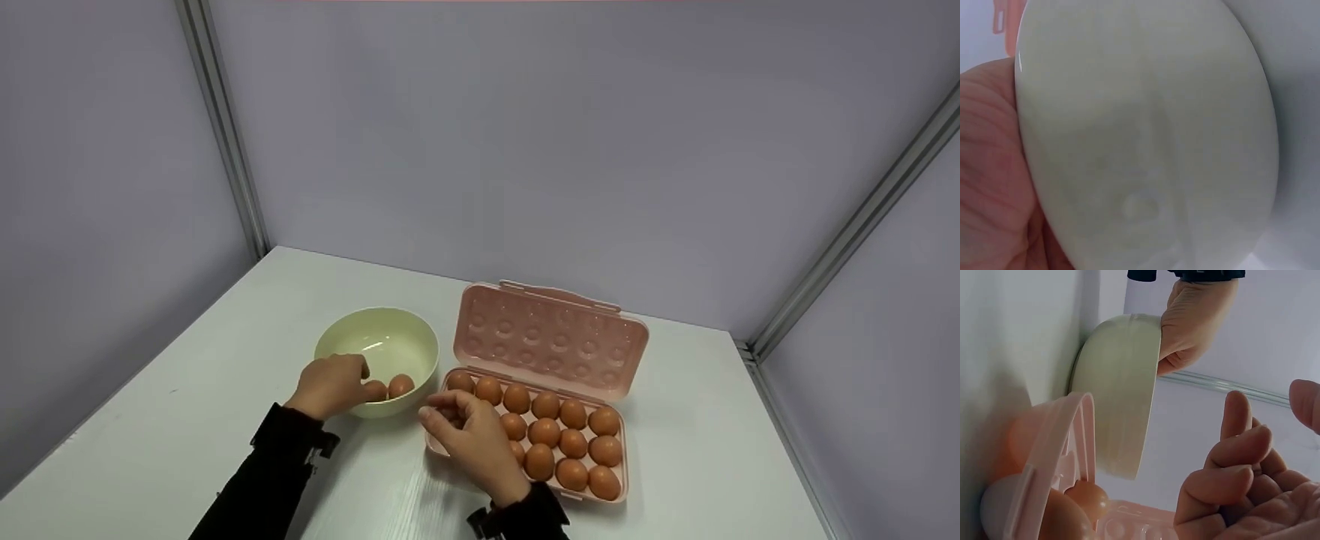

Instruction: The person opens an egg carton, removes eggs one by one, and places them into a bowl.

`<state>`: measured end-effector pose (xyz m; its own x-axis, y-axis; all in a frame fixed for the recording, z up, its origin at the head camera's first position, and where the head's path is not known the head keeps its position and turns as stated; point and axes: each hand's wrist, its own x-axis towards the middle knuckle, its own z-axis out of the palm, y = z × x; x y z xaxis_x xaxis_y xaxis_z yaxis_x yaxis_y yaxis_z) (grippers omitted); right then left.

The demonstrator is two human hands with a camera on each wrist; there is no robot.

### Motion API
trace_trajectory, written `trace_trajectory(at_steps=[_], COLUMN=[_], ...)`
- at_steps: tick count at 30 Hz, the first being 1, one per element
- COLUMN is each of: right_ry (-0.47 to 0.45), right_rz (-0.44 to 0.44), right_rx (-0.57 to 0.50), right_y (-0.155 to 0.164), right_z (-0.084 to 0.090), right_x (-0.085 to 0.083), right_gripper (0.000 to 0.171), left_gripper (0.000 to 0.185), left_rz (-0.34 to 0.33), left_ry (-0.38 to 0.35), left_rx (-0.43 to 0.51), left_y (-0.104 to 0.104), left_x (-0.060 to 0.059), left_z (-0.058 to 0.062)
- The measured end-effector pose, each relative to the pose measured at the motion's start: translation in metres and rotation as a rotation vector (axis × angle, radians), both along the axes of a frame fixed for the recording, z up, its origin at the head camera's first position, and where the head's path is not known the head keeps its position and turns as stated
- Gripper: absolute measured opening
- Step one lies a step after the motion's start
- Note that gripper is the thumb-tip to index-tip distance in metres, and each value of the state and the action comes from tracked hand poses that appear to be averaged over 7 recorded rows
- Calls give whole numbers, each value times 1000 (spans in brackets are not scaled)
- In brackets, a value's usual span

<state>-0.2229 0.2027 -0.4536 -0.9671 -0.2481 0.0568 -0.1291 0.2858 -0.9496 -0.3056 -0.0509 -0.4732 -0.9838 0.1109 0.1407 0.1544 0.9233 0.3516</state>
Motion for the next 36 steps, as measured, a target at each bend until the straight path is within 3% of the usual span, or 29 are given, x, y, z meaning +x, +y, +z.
trace_trajectory(at_steps=[5,9,13,16,20,23,27,30,36], right_ry=[10,35,156,263,340,415,530,580,623], right_rz=[-19,-58,-118,-148,-109,-64,-26,-15,-66], right_rx=[-7,53,311,582,862,983,1052,1089,1176], right_y=[10,18,18,14,9,6,0,-6,-8], right_z=[4,12,24,28,22,13,0,-8,-23], right_x=[-3,-7,-25,-45,-70,-83,-95,-100,-105], right_gripper=[41,35,30,34,41,38,25,15,14], left_gripper=[40,38,41,40,41,41,44,45,45], left_rz=[19,1,-78,-197,-325,-318,-268,-262,-278], left_ry=[16,118,248,335,416,419,389,389,402], left_rx=[-5,3,35,63,22,-18,-40,-49,-52], left_y=[2,7,18,31,45,51,54,56,60], left_x=[1,7,23,43,72,87,100,104,105], left_z=[0,11,36,54,69,75,79,79,78])
